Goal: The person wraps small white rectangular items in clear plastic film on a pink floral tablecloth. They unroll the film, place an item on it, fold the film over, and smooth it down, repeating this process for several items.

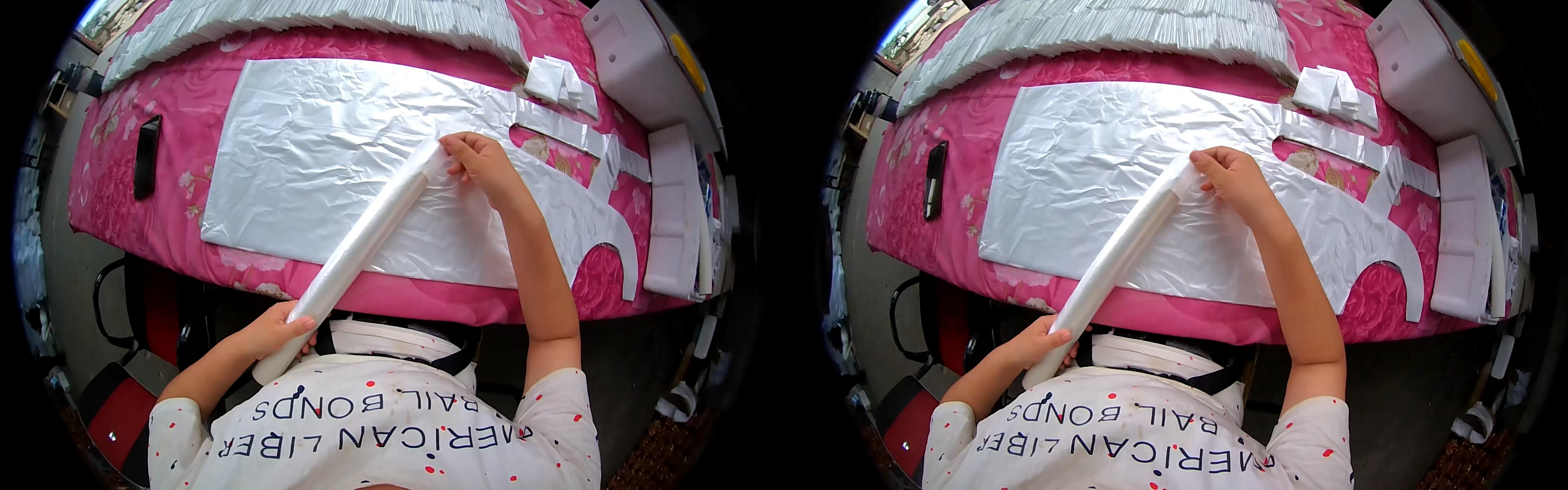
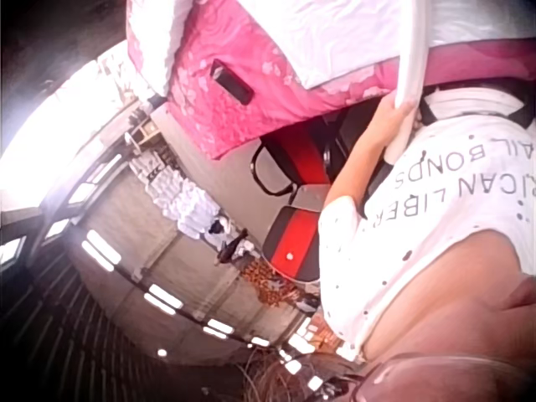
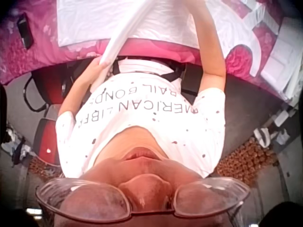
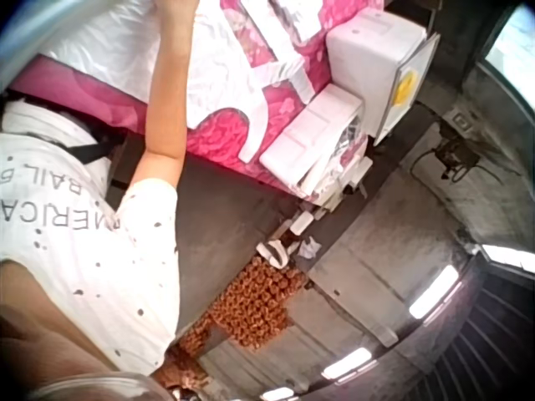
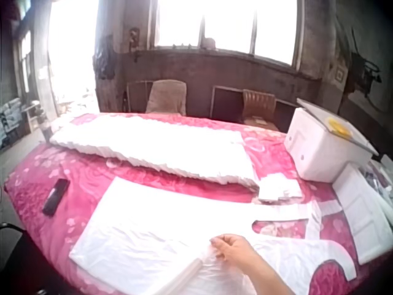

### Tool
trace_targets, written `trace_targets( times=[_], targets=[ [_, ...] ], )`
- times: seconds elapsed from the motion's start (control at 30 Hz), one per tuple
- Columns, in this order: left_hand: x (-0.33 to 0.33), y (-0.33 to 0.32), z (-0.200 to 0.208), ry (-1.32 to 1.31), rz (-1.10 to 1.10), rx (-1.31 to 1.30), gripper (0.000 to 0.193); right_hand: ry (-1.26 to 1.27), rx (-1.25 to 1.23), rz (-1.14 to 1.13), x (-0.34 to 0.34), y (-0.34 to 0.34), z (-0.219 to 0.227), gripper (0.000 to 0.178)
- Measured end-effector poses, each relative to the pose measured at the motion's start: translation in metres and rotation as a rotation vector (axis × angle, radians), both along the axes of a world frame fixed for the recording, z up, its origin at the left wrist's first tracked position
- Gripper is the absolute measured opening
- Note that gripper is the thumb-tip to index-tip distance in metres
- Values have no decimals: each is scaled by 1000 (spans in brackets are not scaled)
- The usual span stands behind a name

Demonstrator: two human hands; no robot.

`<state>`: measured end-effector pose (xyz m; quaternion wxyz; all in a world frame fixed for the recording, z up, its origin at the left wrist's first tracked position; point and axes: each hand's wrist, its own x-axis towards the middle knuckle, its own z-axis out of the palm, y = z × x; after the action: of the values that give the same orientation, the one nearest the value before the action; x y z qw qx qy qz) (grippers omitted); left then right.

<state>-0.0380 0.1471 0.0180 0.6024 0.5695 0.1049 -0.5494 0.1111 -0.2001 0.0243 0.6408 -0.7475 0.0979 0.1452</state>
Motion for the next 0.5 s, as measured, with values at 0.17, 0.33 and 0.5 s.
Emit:
trace_targets(
  times=[0.17, 0.33, 0.5],
  targets=[
    [0, 1, 1, 17, 12, -3, 38, 55, -41, 205, 8, 3, 7, 24],
    [2, 1, 1, -15, -5, -21, 40, -54, -105, 111, 8, -1, -5, 20],
    [2, 5, 6, 10, -99, 60, 42, -238, -461, -184, 33, -73, -17, 24]
  ],
)
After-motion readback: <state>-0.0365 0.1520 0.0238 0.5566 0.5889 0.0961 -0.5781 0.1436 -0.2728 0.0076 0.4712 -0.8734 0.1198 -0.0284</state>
